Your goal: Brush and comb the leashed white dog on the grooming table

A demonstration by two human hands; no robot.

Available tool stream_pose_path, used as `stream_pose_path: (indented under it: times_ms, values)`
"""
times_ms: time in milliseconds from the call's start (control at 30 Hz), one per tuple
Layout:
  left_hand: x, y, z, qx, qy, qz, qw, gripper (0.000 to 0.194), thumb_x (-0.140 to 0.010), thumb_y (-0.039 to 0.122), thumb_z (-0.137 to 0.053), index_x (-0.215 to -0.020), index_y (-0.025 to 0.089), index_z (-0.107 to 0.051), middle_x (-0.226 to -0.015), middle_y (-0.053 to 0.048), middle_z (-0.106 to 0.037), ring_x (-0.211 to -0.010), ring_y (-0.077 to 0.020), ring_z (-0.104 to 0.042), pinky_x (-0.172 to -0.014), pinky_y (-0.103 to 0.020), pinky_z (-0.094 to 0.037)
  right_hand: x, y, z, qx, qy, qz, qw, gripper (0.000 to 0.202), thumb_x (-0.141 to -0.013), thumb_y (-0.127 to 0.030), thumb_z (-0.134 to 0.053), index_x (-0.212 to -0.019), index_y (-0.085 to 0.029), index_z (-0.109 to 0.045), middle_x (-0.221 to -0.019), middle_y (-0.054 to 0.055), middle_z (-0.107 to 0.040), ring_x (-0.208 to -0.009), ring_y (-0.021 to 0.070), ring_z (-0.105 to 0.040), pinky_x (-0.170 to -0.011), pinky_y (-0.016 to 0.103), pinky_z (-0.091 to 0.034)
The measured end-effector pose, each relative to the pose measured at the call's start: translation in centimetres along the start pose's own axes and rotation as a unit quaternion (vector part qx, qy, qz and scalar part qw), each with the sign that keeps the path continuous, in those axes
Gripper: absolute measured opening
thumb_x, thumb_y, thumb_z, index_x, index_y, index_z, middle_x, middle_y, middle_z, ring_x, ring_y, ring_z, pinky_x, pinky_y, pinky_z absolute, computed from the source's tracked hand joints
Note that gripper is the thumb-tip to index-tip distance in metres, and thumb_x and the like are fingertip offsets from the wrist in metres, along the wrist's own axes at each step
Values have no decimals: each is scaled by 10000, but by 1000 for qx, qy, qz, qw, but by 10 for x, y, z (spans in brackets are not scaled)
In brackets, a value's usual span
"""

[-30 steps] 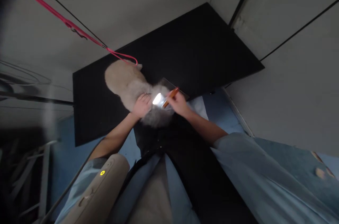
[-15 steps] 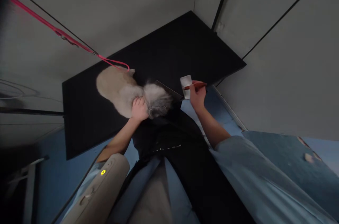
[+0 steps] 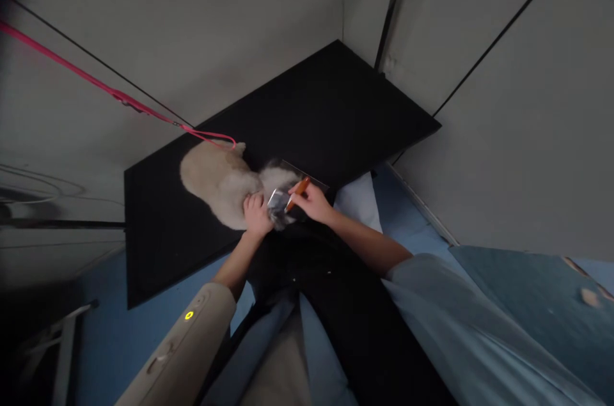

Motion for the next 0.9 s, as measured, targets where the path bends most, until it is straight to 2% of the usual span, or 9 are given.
stream_pose_path:
  times_ms: [133, 167, 300, 333, 433, 467, 600, 767, 900]
  values:
    - [13, -2, -5, 25, 19, 32, 999, 345, -731, 246, -596, -1037, 154, -726, -1285, -220, -597, -1258, -408, -490, -1120, -621, -262, -3, -1, 34, -12, 199, 3, 980, 249, -812, -459, -599, -870, -220, -556, -912, 42, -661, -856, 198, -633, -858, 389, -520]
    - [16, -3, -6, 34, 25, 44, 998, 347, -731, 249, -602, -1042, 154, -724, -1306, -223, -585, -1270, -413, -480, -1119, -630, -254, -4, -7, 33, -9, 191, 24, 981, 245, -819, -454, -601, -888, -222, -565, -948, 47, -664, -885, 197, -633, -870, 383, -516]
    - [24, -11, -13, 59, 47, 98, 992, 249, -735, 257, -617, -950, 172, -709, -1312, -219, -584, -1285, -420, -460, -1084, -656, -271, -7, -7, -9, -1, -27, 0, 1000, 273, -784, -469, -650, -852, -209, -600, -887, 46, -676, -825, 201, -641, -805, 372, -529]
    - [25, -12, -14, 58, 55, 107, 991, 198, -736, 257, -623, -903, 182, -698, -1297, -209, -595, -1280, -414, -465, -1075, -653, -282, -7, -4, -5, 7, -13, -18, 1000, 284, -780, -480, -648, -842, -207, -593, -856, 43, -669, -801, 201, -636, -792, 375, -529]
    - [29, -16, -16, 48, 81, 121, 988, 78, -738, 257, -648, -791, 201, -649, -1255, -177, -620, -1258, -391, -484, -1063, -633, -306, -2, -10, 30, 29, 152, -3, 988, 268, -826, -481, -594, -883, -219, -572, -920, 53, -663, -866, 209, -632, -841, 391, -522]
    - [30, -17, -17, 47, 85, 124, 988, 75, -736, 259, -660, -781, 202, -637, -1251, -171, -620, -1255, -390, -484, -1060, -631, -311, 0, -14, 31, 31, 158, 16, 987, 249, -835, -465, -592, -906, -226, -575, -973, 58, -666, -918, 214, -633, -872, 394, -518]
    - [34, -22, -26, 62, 85, 134, 985, 84, -770, 251, -668, -783, 187, -614, -1219, -188, -612, -1260, -399, -452, -1037, -635, -314, 3, -10, -9, 21, -5, -2, 1000, 222, -800, -419, -640, -903, -223, -615, -946, 52, -683, -898, 224, -649, -855, 402, -531]
    - [38, -29, -36, 101, 87, 166, 977, 143, -736, 231, -685, -678, 188, -562, -1080, -173, -636, -1235, -403, -456, -1050, -647, -294, 10, -17, 18, 36, 147, 34, 988, 195, -828, -400, -609, -908, -226, -575, -1022, 74, -667, -955, 225, -637, -892, 405, -519]
    - [40, -29, -31, 112, 114, 164, 974, 199, -730, 229, -661, -608, 199, -506, -962, -165, -643, -1177, -394, -506, -1014, -637, -332, 8, -13, -10, 30, -6, 10, 999, 196, -816, -402, -630, -904, -230, -594, -958, 57, -688, -904, 224, -657, -867, 403, -533]
Point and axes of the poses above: each hand's wrist, its own x-axis away from the middle knuckle, its own z-axis out of the back of the hand, y = z × x, the point moved 10 cm from there along -x, towards the middle knuckle
